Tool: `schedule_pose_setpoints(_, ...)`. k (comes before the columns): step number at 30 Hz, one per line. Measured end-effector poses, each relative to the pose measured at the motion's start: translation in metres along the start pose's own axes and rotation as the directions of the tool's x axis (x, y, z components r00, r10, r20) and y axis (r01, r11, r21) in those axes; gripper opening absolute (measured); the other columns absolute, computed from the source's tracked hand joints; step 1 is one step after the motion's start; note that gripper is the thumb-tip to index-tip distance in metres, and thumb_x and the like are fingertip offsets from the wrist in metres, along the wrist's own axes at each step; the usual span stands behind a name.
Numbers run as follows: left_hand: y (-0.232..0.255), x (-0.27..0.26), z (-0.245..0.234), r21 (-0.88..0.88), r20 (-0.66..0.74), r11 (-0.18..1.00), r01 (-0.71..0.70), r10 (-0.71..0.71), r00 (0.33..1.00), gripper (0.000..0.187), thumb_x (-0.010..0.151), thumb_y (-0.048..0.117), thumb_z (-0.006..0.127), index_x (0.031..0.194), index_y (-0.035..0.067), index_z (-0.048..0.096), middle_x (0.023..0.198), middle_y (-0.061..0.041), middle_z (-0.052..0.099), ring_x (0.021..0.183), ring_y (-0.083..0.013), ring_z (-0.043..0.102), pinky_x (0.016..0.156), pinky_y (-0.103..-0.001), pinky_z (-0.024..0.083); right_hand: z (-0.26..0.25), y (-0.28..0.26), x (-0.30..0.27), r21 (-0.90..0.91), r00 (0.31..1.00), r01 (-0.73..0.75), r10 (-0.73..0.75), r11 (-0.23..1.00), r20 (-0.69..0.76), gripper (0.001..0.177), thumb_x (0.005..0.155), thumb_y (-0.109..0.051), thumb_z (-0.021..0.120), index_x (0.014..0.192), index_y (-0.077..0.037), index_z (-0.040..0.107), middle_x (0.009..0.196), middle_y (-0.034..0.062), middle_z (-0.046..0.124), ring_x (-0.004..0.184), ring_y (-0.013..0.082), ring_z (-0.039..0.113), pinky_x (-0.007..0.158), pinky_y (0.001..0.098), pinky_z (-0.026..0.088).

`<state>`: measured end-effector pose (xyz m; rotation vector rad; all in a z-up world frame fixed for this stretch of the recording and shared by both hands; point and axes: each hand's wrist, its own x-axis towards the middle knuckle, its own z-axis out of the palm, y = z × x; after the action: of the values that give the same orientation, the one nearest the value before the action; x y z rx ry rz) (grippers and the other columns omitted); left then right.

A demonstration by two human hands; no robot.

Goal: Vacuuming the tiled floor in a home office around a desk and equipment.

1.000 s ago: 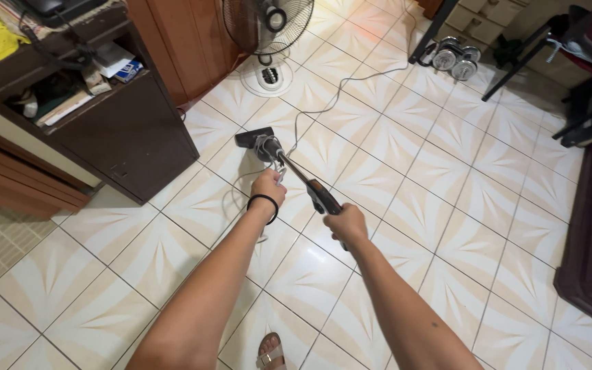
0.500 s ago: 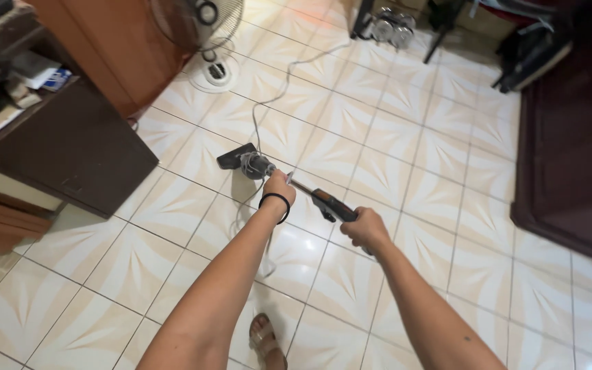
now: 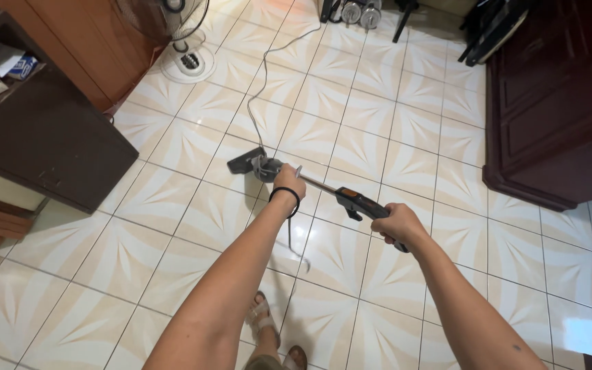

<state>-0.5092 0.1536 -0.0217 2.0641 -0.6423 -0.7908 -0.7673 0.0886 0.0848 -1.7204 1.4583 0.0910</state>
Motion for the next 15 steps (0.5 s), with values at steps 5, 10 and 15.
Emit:
schedule_pose_setpoints(5,-0.024,0.019,-0.005,0.053,-0.083,0.996,-0.073,0.077,0.994,0.029,0.082,0.003,0.062,0.111,0.001,0.059,0.107,-0.025,0.07,0.105,-0.0389,0.069,0.091,-0.044,0.054,0.026,-0.01,0.004,0.031,1.0,0.024,-0.023,0.999,-0.017,0.024,0.067,-0.01,0.074,0.086,0.004,0.066,0.063,0.0116,0.065,0.047,0.0186,0.06,0.046,0.0339,0.049)
schedule_pose_setpoints(10,-0.023,0.019,-0.05,0.055,-0.128,0.996,-0.064,0.071,0.989,0.027,0.082,0.005,0.064,0.109,0.003,0.061,0.104,-0.026,0.069,0.103,-0.04,0.068,0.091,-0.043,0.053,0.07,-0.053,0.005,0.02,0.999,0.037,-0.036,0.999,-0.029,0.025,0.068,-0.012,0.072,0.088,0.004,0.068,0.064,0.0121,0.067,0.049,0.0194,0.064,0.047,0.0339,0.05)
schedule_pose_setpoints(15,-0.028,0.014,-0.105,-0.101,-0.038,0.993,0.068,-0.073,0.997,0.034,0.08,0.003,0.069,0.112,0.004,0.056,0.099,-0.02,0.07,0.086,-0.0339,0.075,0.074,-0.044,0.06,0.126,-0.092,0.005,0.049,1.0,0.023,-0.023,0.999,-0.006,0.026,0.069,-0.014,0.074,0.088,0.004,0.069,0.066,0.0128,0.069,0.05,0.0197,0.066,0.048,0.0336,0.052)
